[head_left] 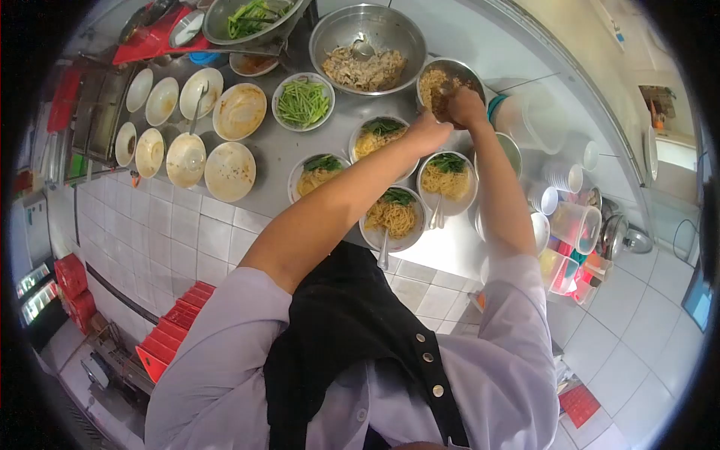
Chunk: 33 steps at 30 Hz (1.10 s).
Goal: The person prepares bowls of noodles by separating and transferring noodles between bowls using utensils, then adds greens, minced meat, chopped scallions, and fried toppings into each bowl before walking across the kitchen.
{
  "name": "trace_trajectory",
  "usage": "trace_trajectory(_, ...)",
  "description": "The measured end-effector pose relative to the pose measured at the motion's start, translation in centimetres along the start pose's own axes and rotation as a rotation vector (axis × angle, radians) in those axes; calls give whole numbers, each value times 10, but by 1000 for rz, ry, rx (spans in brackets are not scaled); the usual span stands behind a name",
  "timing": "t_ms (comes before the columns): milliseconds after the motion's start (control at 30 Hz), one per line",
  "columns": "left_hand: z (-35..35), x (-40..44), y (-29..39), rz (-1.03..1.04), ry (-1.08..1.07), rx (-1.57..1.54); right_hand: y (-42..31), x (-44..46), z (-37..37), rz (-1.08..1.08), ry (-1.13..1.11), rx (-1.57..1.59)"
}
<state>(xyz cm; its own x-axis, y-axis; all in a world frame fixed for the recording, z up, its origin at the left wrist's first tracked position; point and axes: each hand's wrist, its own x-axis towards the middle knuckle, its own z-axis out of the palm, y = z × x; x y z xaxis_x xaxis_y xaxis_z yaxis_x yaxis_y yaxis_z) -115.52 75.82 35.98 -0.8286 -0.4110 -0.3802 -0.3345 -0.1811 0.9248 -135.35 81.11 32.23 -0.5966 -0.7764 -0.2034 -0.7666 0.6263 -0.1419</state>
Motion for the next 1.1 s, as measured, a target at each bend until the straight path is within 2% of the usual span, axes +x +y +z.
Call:
trace_trajectory(67,7,-3,2,-6,120,-22,13,4,-2,-175,-49,70)
trace_trajectory(167,6,-12,3,7,135,-8,35,2,-4,-214,-47,302)
trace_trajectory(267,1,-26,4,-34,91,-95,50,-10,-7,-10,-93,683)
trace_trajectory(367,-23,-51,0,-98,120,-42,30,-46,-46,64,-88,730)
trace_trajectory(467,-76,-98,8,-35,47,-149,-20,-99,-83,168,-110,933)
trace_trajectory(567,-126,-135,-6,-12,108,-179,-47,-133,-41,46,69,998)
trace_trajectory(633,-147,-156,-15,-54,195,-174,-71,-155,-3,-49,209,908)
trace_trajectory(700,-164,-169,-23,-107,239,-209,-99,-180,15,-150,308,657)
trace_trajectory(800,-165,-180,-28,-165,277,-228,-124,-203,33,-93,317,409)
trace_trajectory(1000,-141,-163,-25,-141,176,-210,-122,-212,24,-125,319,402)
trace_trajectory(1100,-118,-137,-17,-62,82,-225,-100,-199,-24,-51,374,522)
